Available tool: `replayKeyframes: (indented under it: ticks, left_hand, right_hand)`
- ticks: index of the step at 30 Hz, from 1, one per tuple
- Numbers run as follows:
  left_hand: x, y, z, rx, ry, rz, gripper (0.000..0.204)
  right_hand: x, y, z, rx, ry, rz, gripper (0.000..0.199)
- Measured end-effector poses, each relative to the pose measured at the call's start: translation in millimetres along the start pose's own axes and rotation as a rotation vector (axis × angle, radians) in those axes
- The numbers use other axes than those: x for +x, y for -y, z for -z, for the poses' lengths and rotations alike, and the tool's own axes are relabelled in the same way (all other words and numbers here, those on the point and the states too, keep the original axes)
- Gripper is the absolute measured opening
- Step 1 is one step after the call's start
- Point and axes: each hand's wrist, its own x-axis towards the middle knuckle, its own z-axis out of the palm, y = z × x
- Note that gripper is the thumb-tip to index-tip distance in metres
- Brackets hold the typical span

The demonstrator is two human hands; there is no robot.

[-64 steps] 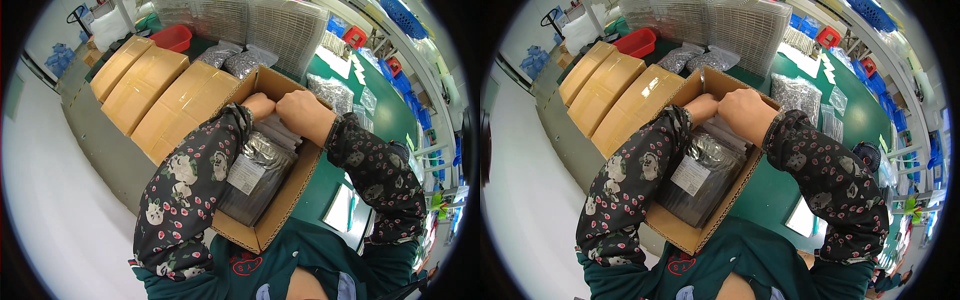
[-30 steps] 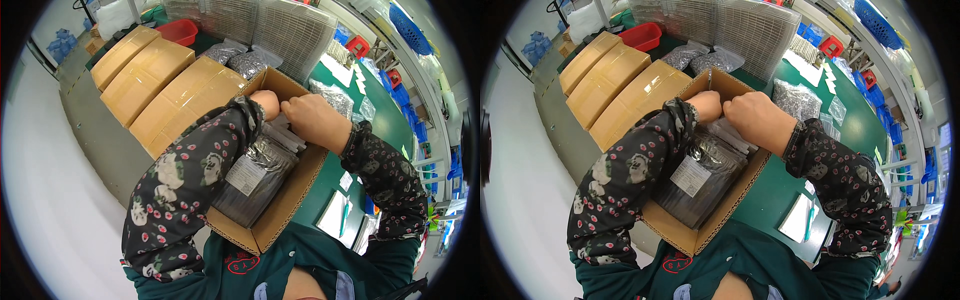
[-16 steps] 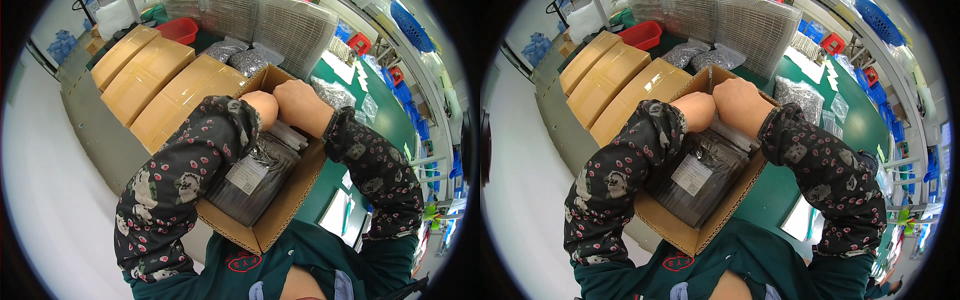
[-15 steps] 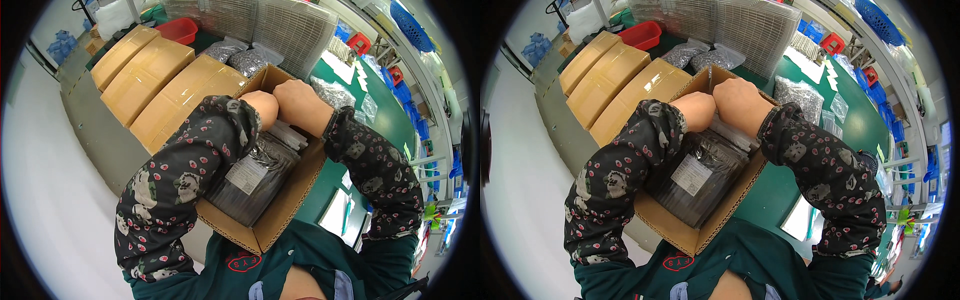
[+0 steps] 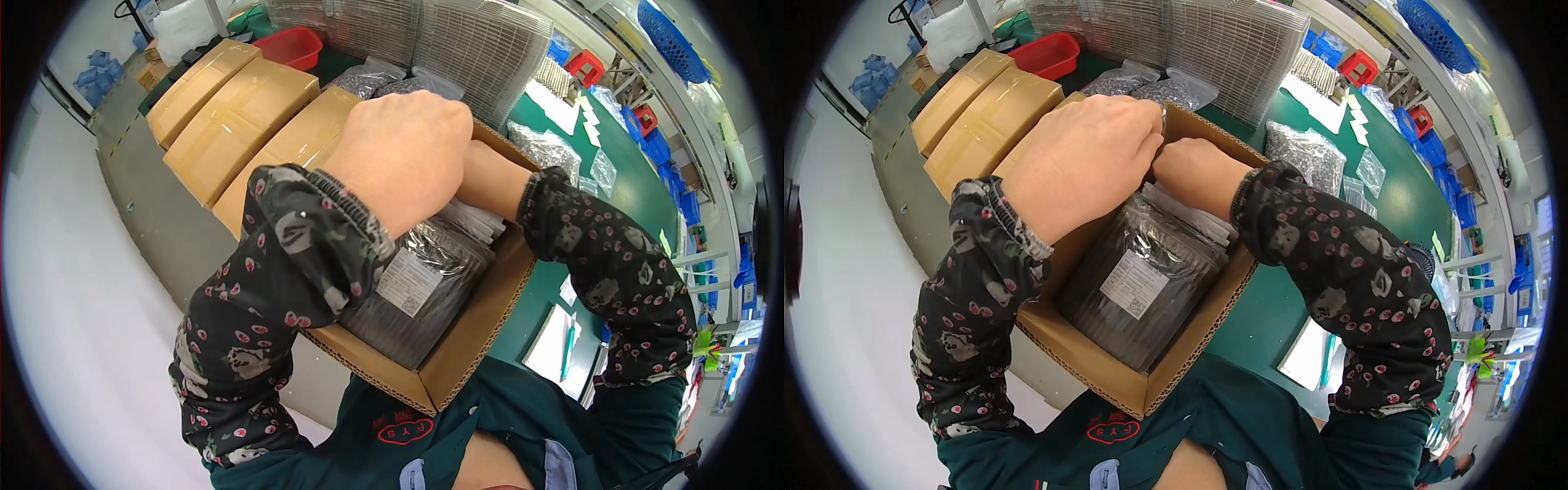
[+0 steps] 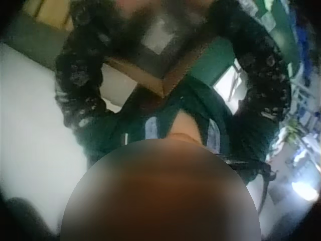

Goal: Packing small hardware components into anti-static bags, labeling them, and placing them into cardboard boxes with protective foam.

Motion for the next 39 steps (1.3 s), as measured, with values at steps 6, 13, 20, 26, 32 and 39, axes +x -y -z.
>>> replayKeyframes:
  ticks: [6, 13, 20, 26, 32, 39]
  left_hand:
    - [-13.1, 6.3, -12.1, -0.150, -0.188, -0.069, 0.012]
    - [-20.7, 6.9, -1.5, -0.187, -0.060, -0.195, 0.011]
    - [14.6, -5.1, -53.1, -0.004, 0.277, -0.478, 0.012]
    - [23.0, -1.8, -104.8, 0.071, 0.321, -0.700, 0.026]
    - [17.6, -2.2, -103.5, 0.034, 0.477, -0.654, 0.047]
    - [15.1, -4.3, -80.1, -0.024, 0.320, -0.559, 0.048]
  right_hand:
    - [-6.4, -4.6, 13.0, -0.145, 0.025, 0.001, 0.007]
    - [-64.0, 8.1, 60.5, -0.017, -0.191, -0.190, 0.005]
    - [-135.0, 20.0, 43.3, 0.009, -0.832, -0.247, 0.027]
    - [-196.1, 47.5, -12.5, 0.139, -0.772, -0.576, 0.023]
    - [-233.1, 79.8, -47.9, 0.324, -0.674, -0.826, 0.017]
    - [-237.5, 110.1, -73.8, 0.455, -0.576, -0.775, 0.017]
